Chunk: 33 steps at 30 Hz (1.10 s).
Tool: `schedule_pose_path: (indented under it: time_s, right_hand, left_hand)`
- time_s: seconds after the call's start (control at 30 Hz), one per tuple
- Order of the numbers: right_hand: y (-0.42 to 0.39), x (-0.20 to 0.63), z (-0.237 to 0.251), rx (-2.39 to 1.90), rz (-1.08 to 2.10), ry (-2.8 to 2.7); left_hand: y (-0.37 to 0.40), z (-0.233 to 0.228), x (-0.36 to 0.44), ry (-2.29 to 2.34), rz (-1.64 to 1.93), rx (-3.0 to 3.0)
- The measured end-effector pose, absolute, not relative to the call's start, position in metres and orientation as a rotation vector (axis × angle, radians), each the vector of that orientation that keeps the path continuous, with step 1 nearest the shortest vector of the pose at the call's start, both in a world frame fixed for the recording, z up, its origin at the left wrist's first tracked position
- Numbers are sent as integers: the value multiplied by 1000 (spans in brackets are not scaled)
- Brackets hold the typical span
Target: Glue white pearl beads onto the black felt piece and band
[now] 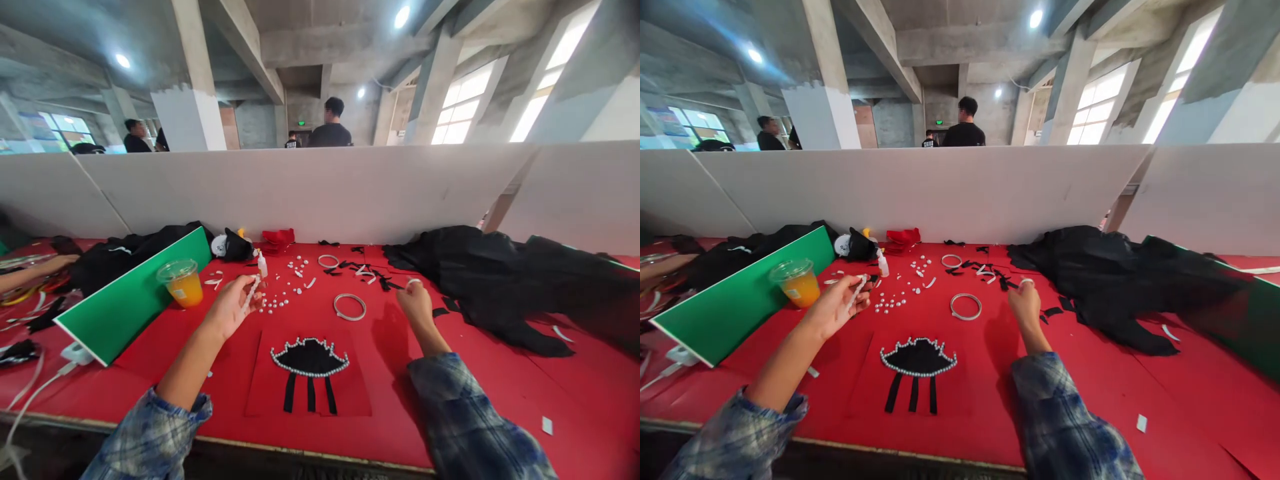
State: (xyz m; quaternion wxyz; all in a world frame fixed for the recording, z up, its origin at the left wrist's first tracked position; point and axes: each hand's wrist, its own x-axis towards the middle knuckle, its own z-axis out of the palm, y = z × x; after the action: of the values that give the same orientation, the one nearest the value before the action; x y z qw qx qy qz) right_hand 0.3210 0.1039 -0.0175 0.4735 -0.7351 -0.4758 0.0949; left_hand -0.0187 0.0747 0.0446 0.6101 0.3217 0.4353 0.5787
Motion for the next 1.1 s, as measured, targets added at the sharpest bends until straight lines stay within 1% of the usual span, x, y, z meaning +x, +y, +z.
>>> schedule_pose_path:
  time_s: [0.13,0.2,0.3,0.4,0.47,0.6,0.63,0.73,0.8,0.9,0.97,1.03,1.1]
  right_hand:
    - [99,326,-20,-1990,34,-1136]
    - [99,329,-20,-2114,-13,-1143]
    - [101,342,-20,-2262,36,-1179]
    - [100,357,-18,-2381,112,-1335]
    - [96,363,-15,-2412,91,-1446]
    - [90,360,-14,-2278,-343,-1489]
    - [90,358,-16,-2246,-351,-1534]
    - [92,355,-25,-2293,-150,-1662]
    - [94,360,-30,-2351,-99,-1574]
    - [97,367,-29,-2220,-205,-1356]
    - [99,361,-26,-2010,-326,-1341]
    - [99,341,-25,-1738,-360,-1549]
    - [93,308,-28,-1401,-159,-1928]
  left_hand:
    - [35,28,-17,1108,1320,911]
    - [21,15,-16,1130,1279,942]
    - [7,-3,-14,1197,1179,951]
    - [-1,-17,-12,1249,1012,1012]
    - [-4,-22,-12,1300,906,1104]
    - [-6,-30,-13,1485,861,1431]
    - [-6,-32,-14,1540,860,1525]
    - [-15,-39,-14,1738,786,1789]
    - [-26,-44,-14,1823,737,1975]
    - [-45,-54,-16,1854,661,2283]
    - [-52,-59,-20,1788,501,2483]
    - [-52,-58,-26,1594,309,2673]
    - [-41,-54,-32,1396,174,2785]
